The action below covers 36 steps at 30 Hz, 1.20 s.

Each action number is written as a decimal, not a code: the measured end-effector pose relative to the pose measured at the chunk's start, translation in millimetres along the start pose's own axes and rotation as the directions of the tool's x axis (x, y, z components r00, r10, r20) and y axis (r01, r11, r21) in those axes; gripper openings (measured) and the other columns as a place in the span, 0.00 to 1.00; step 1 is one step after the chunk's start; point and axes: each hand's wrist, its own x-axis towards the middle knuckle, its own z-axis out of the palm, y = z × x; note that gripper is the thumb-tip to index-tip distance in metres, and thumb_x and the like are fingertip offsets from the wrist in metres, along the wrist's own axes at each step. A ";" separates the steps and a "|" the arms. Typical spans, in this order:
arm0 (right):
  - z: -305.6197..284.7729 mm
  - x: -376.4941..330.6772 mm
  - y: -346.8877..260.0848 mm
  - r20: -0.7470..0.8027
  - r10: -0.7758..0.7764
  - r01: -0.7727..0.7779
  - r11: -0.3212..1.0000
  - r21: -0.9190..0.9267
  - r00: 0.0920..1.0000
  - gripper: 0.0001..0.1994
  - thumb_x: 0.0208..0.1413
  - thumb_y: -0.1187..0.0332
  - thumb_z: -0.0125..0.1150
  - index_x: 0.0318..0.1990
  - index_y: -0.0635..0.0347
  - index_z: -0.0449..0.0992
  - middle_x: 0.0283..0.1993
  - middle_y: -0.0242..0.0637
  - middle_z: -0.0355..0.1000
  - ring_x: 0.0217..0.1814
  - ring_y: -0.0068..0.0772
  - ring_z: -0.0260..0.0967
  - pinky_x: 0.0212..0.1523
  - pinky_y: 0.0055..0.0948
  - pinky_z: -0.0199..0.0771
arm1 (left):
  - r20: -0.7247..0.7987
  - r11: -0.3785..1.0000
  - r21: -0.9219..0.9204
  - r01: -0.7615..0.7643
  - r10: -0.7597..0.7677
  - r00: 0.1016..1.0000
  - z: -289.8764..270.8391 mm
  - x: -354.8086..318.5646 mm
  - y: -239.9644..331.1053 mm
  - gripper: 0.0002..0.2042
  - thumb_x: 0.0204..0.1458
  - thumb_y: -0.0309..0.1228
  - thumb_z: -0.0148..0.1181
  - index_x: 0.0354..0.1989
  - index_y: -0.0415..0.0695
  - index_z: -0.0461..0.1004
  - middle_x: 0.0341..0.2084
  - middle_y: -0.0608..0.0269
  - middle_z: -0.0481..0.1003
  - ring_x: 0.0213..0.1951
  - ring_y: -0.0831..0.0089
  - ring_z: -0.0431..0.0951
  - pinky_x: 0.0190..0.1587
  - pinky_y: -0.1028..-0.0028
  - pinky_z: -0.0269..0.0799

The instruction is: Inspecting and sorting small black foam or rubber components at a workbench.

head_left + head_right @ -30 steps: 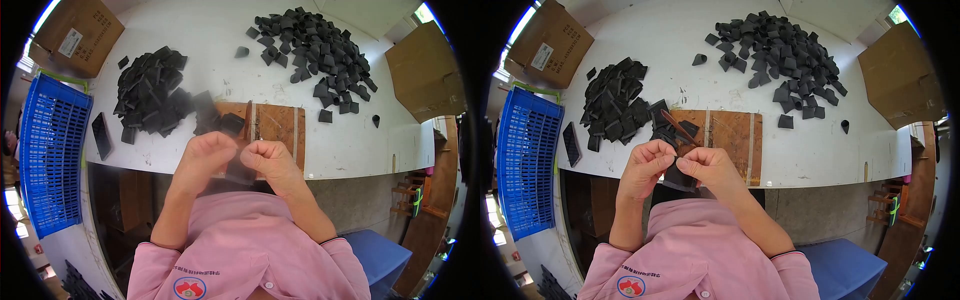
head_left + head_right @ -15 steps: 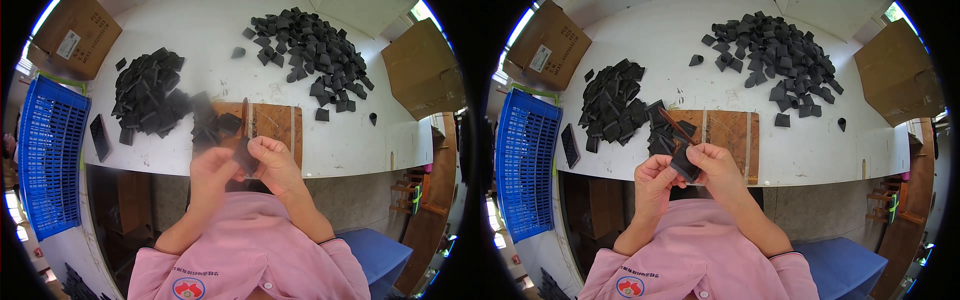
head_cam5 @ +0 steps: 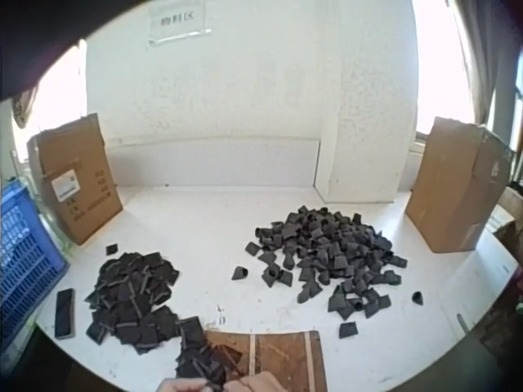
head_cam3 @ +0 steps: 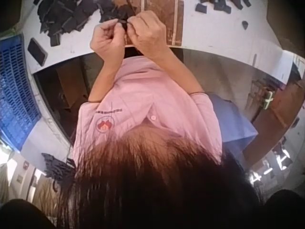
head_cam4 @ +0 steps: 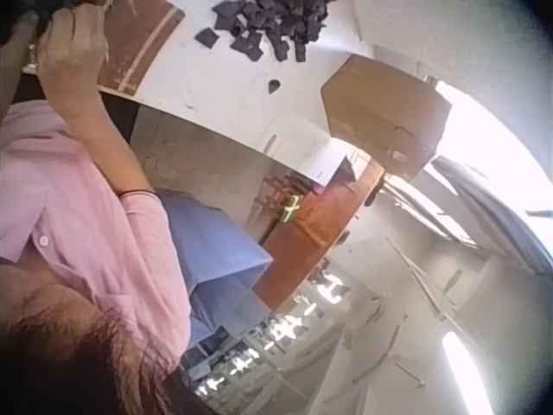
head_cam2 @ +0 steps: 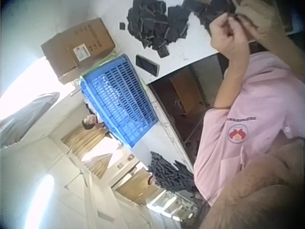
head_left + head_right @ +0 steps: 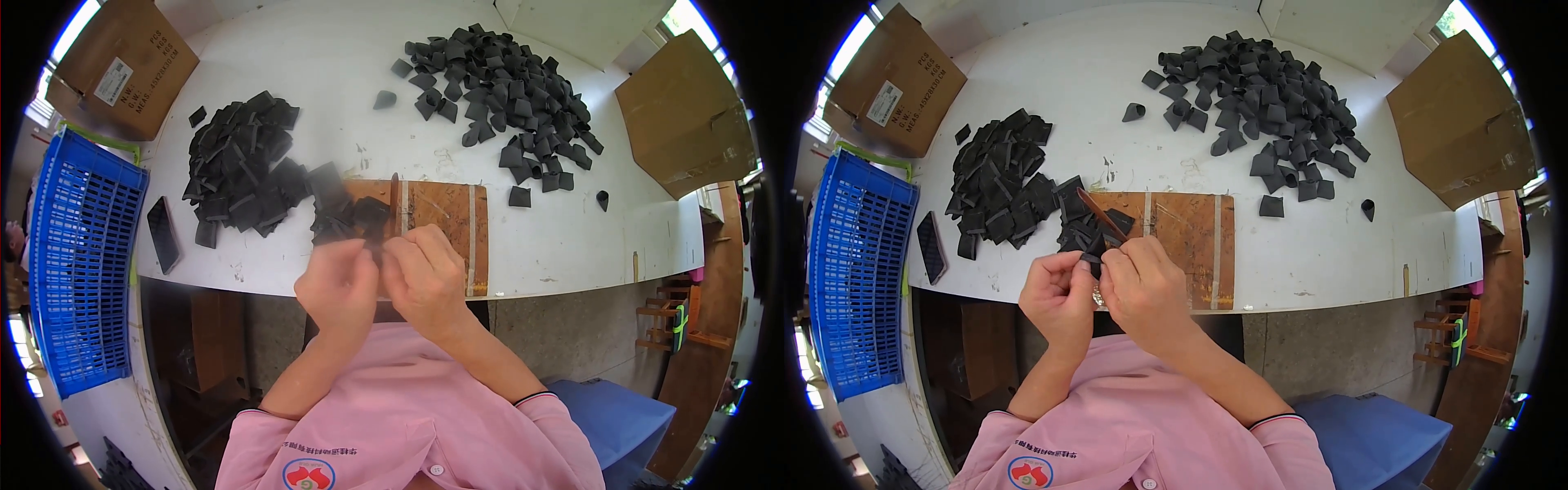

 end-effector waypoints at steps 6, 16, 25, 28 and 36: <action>-11.7 0.5 20.2 0.433 0.457 -0.610 0.378 0.696 0.777 0.02 0.47 0.77 0.54 0.29 0.64 0.70 0.29 0.32 0.68 0.25 0.21 0.63 0.23 0.23 0.63 | 0.774 -0.172 -0.611 0.773 -0.337 0.536 -16.5 35.6 17.9 0.09 0.43 0.17 0.53 0.35 0.35 0.67 0.19 0.65 0.67 0.07 0.88 0.52 0.10 0.86 0.46; -35.3 19.4 5.4 0.726 0.318 -0.735 -0.116 0.668 0.610 0.08 0.55 0.66 0.52 0.27 0.58 0.67 0.22 0.22 0.58 0.23 0.11 0.51 0.22 0.14 0.51 | 0.159 0.857 -0.389 0.337 -0.298 0.941 0.1 23.2 24.2 0.08 0.44 0.16 0.48 0.34 0.36 0.68 0.27 0.57 0.73 0.20 0.74 0.74 0.22 0.80 0.72; -24.8 69.5 32.9 0.760 0.234 -0.788 0.044 0.615 0.606 0.13 0.57 0.61 0.49 0.25 0.58 0.68 0.20 0.19 0.57 0.19 0.10 0.46 0.19 0.13 0.46 | 0.777 -0.456 -0.613 0.645 -0.198 0.598 -5.6 69.9 7.9 0.09 0.52 0.20 0.41 0.41 0.35 0.66 0.27 0.52 0.72 0.07 0.87 0.57 0.08 0.86 0.47; -25.9 57.7 34.6 0.672 0.178 -0.695 0.142 0.705 0.718 0.12 0.57 0.62 0.49 0.25 0.59 0.68 0.20 0.19 0.57 0.19 0.09 0.46 0.19 0.13 0.45 | 0.769 -0.195 -0.624 0.756 -0.327 0.550 -0.8 59.2 13.0 0.08 0.53 0.23 0.46 0.41 0.38 0.66 0.23 0.61 0.73 0.08 0.88 0.58 0.10 0.87 0.49; -44.0 55.2 15.1 0.025 0.141 -0.140 0.917 0.372 0.990 0.16 0.46 0.62 0.61 0.37 0.64 0.69 0.32 0.38 0.65 0.30 0.29 0.65 0.28 0.24 0.65 | 0.241 0.908 -0.416 0.051 0.056 0.969 2.3 81.0 24.8 0.13 0.45 0.16 0.49 0.41 0.38 0.69 0.36 0.60 0.72 0.32 0.75 0.71 0.35 0.78 0.68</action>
